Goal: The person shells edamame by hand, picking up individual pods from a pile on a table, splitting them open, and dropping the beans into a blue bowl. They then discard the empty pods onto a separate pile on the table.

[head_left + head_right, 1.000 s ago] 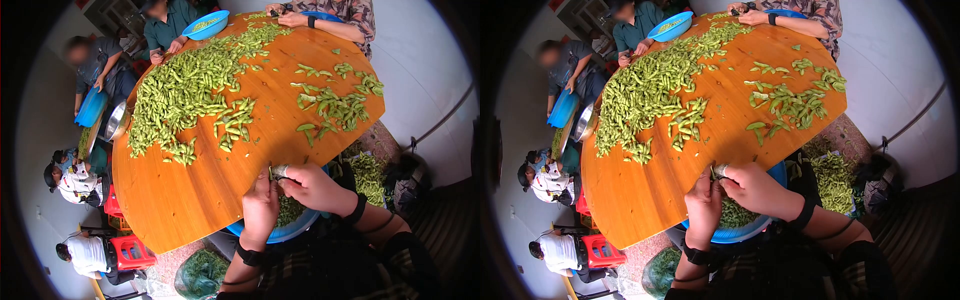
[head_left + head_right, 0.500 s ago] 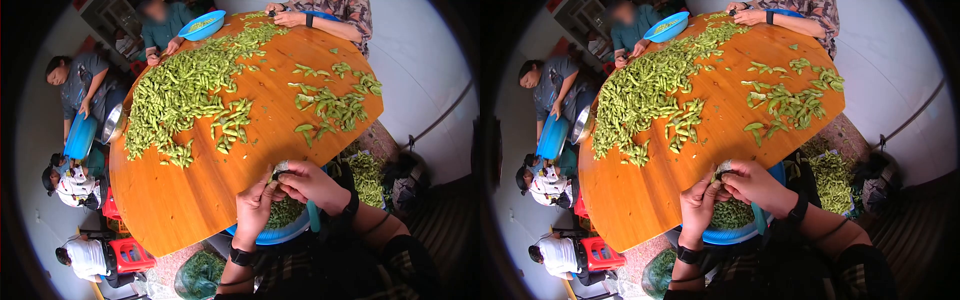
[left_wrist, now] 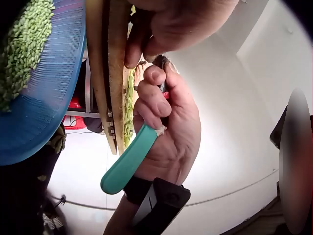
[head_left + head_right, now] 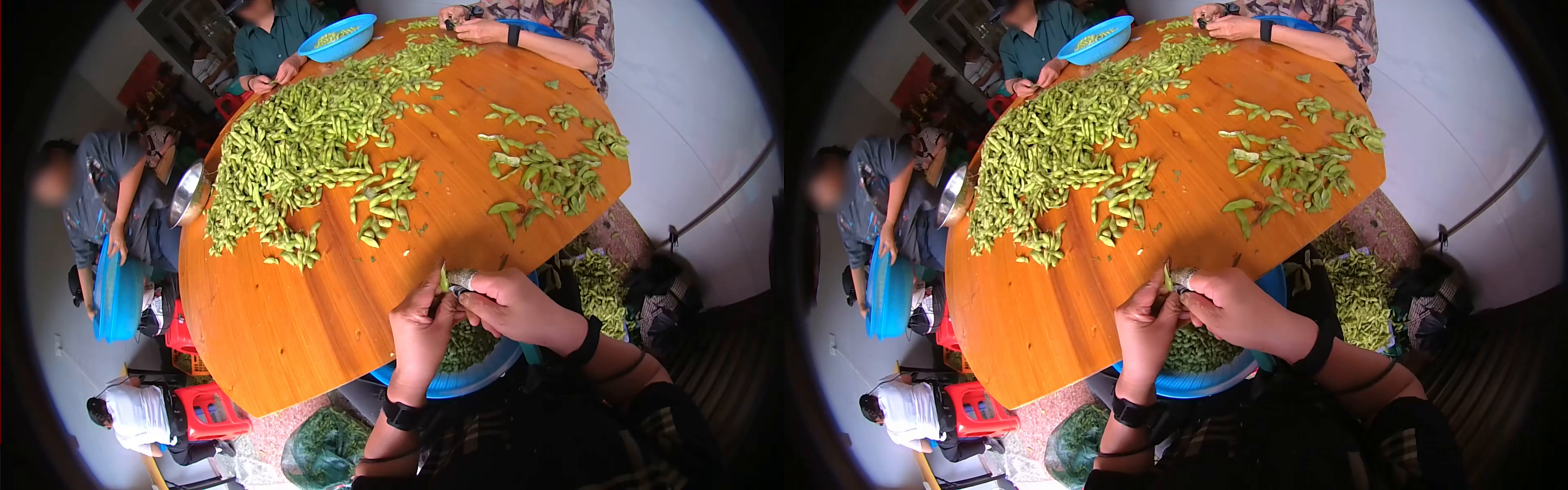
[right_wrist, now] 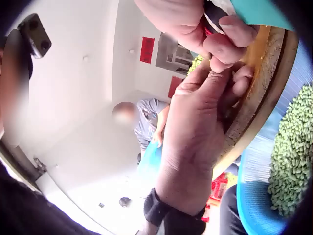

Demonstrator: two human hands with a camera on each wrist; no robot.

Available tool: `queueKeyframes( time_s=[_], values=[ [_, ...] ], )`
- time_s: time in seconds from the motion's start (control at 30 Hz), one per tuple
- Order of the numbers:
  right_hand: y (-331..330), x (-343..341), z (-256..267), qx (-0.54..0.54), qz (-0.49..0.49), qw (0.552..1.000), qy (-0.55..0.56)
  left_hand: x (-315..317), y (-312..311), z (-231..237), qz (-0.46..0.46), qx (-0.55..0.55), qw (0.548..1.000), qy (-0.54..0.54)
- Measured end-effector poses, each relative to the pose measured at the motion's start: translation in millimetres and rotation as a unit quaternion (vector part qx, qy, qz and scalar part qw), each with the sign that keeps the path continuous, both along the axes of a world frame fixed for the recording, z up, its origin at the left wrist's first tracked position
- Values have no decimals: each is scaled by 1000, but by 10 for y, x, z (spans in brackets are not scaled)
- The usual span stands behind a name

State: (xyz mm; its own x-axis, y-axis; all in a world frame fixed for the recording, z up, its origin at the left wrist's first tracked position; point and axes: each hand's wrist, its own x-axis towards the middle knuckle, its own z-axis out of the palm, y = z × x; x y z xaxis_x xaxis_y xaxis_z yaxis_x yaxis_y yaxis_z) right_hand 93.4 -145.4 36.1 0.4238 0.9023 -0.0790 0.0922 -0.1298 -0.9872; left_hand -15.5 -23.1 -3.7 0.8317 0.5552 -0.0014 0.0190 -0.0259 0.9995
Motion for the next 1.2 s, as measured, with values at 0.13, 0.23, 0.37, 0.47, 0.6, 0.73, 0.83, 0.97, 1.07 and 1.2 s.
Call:
queueKeyframes(
  time_s=[0.13,0.23,0.37,0.47,0.6,0.73,0.83,0.97,1.07,1.2],
  values=[
    [8,-8,-50,5,-9,1000,-6,4,9,-35,14,108,994,10],
    [10,-19,-69,-12,-15,1000,8,-1,1,-31,12,74,997,11],
    [6,-16,-101,43,-35,998,6,8,-15,10,4,-9,1000,-26],
    [-1,2,-237,43,-50,997,51,-20,46,30,-36,-44,997,-45],
    [-46,86,-173,25,-30,998,57,-31,94,69,-86,-52,995,-5],
    [-77,109,51,-22,1,992,126,-24,73,78,-73,-62,995,-16],
    [-55,73,71,-31,-9,994,100,-17,66,131,-44,-118,992,3],
    [-34,38,-18,-15,-6,999,49,-4,42,93,-60,-108,992,-26],
    [-21,24,-14,-22,-7,999,49,-13,32,70,-57,-43,997,-19],
    [0,-22,-54,18,-40,998,41,-11,38,42,-58,-18,998,-35]
  ],
)
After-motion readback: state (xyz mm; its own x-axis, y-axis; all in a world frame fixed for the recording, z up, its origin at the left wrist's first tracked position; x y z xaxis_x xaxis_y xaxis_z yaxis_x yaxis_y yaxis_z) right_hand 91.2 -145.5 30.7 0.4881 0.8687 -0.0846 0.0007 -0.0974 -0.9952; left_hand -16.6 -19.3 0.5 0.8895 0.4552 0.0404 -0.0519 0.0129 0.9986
